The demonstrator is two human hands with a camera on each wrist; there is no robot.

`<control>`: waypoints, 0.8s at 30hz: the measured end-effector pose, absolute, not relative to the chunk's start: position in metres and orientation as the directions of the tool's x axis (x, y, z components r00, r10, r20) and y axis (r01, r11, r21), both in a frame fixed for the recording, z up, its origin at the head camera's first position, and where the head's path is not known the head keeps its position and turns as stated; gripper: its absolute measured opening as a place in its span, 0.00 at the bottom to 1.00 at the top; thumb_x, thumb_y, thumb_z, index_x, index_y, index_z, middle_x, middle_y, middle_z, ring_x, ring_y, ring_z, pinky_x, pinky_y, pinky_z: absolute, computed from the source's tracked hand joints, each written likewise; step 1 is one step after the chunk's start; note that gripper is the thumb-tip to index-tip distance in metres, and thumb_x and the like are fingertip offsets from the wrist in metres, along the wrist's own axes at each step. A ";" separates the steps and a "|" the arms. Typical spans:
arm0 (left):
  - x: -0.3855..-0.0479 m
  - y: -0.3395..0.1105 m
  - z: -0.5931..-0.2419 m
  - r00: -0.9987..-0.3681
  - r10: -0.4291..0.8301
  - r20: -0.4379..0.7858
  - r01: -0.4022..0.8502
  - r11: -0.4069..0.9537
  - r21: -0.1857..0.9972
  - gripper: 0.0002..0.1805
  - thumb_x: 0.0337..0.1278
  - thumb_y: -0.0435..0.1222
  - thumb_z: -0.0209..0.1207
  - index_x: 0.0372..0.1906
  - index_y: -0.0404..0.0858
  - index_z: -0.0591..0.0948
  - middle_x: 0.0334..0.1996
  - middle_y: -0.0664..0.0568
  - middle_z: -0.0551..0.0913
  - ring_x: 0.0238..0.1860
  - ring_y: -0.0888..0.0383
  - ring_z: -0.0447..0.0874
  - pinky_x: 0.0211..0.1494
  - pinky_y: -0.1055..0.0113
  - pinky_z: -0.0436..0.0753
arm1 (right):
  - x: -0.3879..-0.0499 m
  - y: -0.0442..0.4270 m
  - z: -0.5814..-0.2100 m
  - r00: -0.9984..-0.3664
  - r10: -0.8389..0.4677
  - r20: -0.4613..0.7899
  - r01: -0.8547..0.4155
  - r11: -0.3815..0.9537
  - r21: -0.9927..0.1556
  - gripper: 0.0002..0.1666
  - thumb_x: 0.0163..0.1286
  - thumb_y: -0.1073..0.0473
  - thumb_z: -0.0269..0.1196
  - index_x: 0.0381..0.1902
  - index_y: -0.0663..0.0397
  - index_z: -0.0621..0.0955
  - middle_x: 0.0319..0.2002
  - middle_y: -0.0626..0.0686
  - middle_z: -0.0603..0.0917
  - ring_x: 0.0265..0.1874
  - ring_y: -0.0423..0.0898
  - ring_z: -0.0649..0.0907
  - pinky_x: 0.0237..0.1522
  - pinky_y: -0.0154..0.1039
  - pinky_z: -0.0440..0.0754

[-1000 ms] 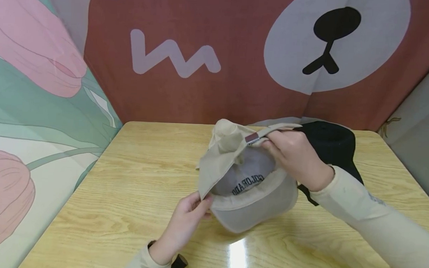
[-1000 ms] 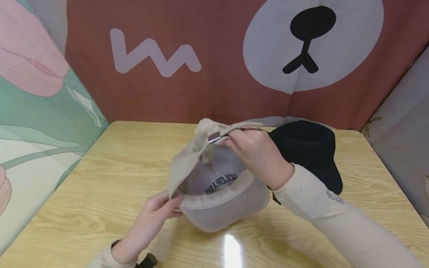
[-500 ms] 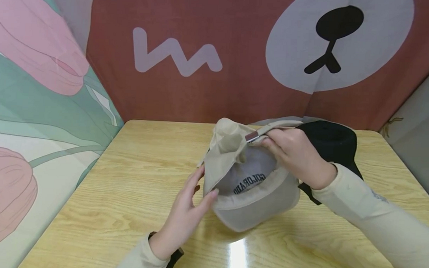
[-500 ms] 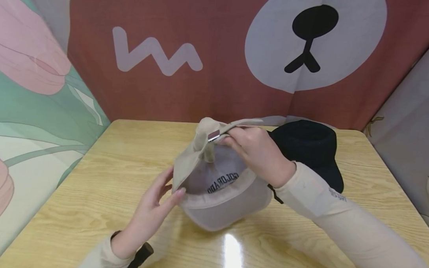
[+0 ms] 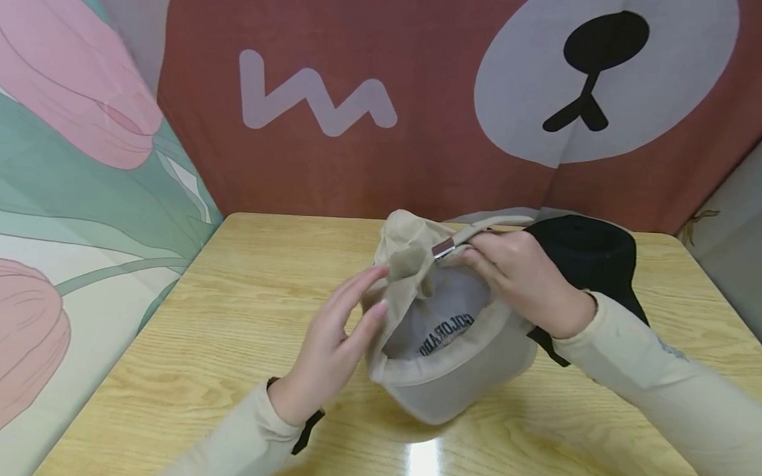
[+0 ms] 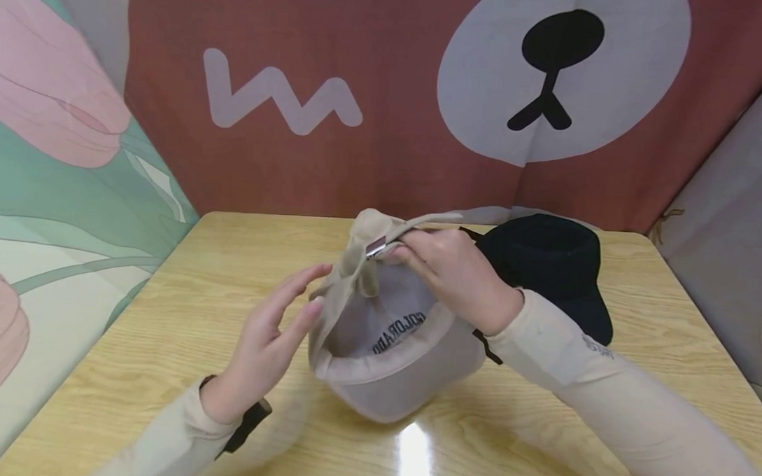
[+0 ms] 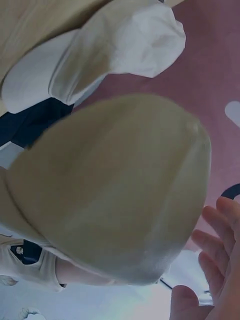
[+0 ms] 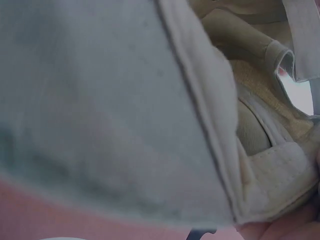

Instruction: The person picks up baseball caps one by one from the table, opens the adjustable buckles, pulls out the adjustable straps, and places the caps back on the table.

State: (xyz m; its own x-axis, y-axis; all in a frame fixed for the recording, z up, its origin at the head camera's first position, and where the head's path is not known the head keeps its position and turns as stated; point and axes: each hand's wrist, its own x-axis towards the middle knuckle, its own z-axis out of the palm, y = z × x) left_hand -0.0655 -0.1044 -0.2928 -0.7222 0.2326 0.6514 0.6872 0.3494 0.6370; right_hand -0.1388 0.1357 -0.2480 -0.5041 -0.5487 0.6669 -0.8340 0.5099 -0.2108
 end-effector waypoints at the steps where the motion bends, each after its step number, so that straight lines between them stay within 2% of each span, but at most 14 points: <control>1: -0.067 -0.103 -0.291 -0.704 0.243 0.668 0.706 0.345 0.619 0.24 0.62 0.22 0.56 0.64 0.27 0.71 0.62 0.38 0.74 0.66 0.48 0.69 0.68 0.59 0.66 | -0.139 0.136 -0.248 -0.502 -0.552 0.666 -0.835 0.510 -0.206 0.10 0.65 0.57 0.60 0.29 0.57 0.81 0.22 0.47 0.78 0.24 0.43 0.75 0.26 0.41 0.74; 7: -0.077 -0.096 -0.281 -0.621 0.283 0.731 0.780 0.318 0.540 0.22 0.60 0.20 0.57 0.60 0.25 0.74 0.58 0.36 0.77 0.63 0.45 0.73 0.67 0.58 0.68 | -0.139 0.134 -0.249 -0.455 -0.568 0.685 -0.859 0.481 -0.172 0.29 0.71 0.41 0.44 0.30 0.58 0.81 0.22 0.48 0.78 0.23 0.42 0.75 0.25 0.41 0.74; 15: -0.091 -0.090 -0.268 -0.514 0.318 0.797 0.851 0.305 0.427 0.18 0.57 0.19 0.57 0.54 0.23 0.78 0.52 0.35 0.80 0.58 0.45 0.77 0.63 0.59 0.72 | -0.138 0.131 -0.249 -0.460 -0.579 0.673 -0.857 0.487 -0.166 0.30 0.70 0.41 0.44 0.31 0.58 0.81 0.24 0.49 0.79 0.24 0.44 0.78 0.26 0.43 0.78; 24: -0.096 -0.092 -0.261 -0.512 0.366 0.777 0.855 0.305 0.420 0.16 0.59 0.19 0.57 0.52 0.23 0.79 0.50 0.38 0.82 0.56 0.48 0.79 0.62 0.62 0.74 | -0.137 0.128 -0.247 -0.433 -0.578 0.691 -0.868 0.473 -0.149 0.32 0.72 0.40 0.41 0.29 0.58 0.80 0.22 0.48 0.79 0.23 0.43 0.76 0.25 0.42 0.76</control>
